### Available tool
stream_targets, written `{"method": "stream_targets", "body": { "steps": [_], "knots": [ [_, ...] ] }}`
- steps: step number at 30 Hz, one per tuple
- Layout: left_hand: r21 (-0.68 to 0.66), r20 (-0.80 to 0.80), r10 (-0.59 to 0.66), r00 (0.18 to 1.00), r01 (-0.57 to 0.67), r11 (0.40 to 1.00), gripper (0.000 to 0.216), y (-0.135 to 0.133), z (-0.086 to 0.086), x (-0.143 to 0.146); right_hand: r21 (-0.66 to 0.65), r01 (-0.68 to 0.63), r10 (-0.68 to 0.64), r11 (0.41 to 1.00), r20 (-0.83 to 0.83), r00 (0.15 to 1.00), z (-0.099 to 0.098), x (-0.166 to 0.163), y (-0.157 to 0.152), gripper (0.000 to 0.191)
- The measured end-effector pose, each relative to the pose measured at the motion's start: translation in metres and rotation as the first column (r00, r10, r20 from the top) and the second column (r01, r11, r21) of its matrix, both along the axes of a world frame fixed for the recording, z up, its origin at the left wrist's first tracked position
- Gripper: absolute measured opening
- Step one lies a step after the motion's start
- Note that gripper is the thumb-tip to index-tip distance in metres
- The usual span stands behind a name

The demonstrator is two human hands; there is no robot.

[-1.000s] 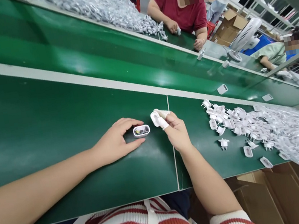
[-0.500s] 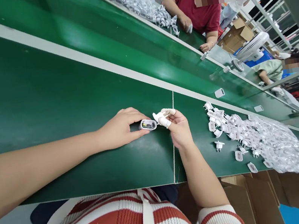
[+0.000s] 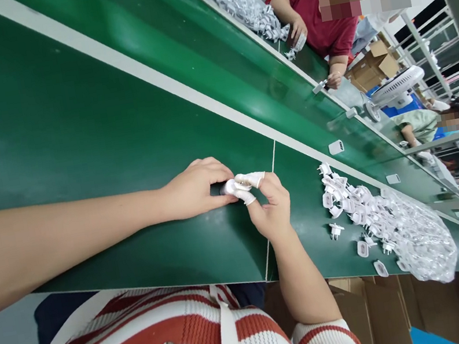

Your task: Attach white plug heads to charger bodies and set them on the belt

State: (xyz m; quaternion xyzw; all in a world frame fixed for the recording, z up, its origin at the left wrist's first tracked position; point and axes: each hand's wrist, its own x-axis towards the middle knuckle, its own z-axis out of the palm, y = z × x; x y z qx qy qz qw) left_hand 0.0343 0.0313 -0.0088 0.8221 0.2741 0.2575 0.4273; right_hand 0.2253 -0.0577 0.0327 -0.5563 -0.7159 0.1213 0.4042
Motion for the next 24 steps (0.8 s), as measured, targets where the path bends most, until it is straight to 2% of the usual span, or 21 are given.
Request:
{"method": "stream_targets", "body": {
  "steps": [6, 9, 15, 18, 21, 22, 24],
  "knots": [
    [0.008, 0.006, 0.008, 1.0, -0.008, 1.0, 0.039, -0.001, -0.001, 0.001, 0.042, 0.015, -0.019, 0.999, 0.102, 0.995, 0.003, -0.004, 0.0, 0.014],
    [0.008, -0.003, 0.01, 1.0, -0.01, 1.0, 0.04, 0.0, 0.0, 0.001, 0.002, 0.018, -0.019, 1.0, 0.145, 0.989, 0.005, -0.003, 0.003, 0.014],
    [0.063, 0.023, 0.025, 0.999, -0.027, 0.998, 0.046, -0.002, -0.005, 0.002, -0.065, 0.16, -0.144, 0.985, 0.206, 0.968, -0.001, -0.005, -0.001, 0.016],
    [0.07, 0.025, 0.05, 0.998, -0.051, 0.996, 0.051, -0.005, -0.009, 0.003, -0.124, 0.199, -0.189, 0.972, 0.087, 0.978, -0.01, -0.009, -0.008, 0.022],
    [0.026, 0.018, 0.034, 0.999, -0.034, 0.999, 0.051, -0.009, -0.008, 0.001, -0.158, 0.133, -0.151, 0.979, -0.114, 0.982, -0.01, 0.002, -0.007, 0.054],
    [-0.015, 0.008, 0.037, 0.999, -0.037, 0.999, 0.051, -0.009, -0.005, 0.0, -0.134, 0.15, -0.169, 0.98, -0.142, 0.975, -0.007, 0.011, -0.005, 0.062],
    [-0.129, -0.049, 0.067, 0.997, -0.073, 0.989, 0.054, -0.006, 0.003, -0.001, -0.072, 0.309, -0.316, 0.948, -0.105, 0.943, 0.002, 0.038, -0.001, 0.06]
  ]
}}
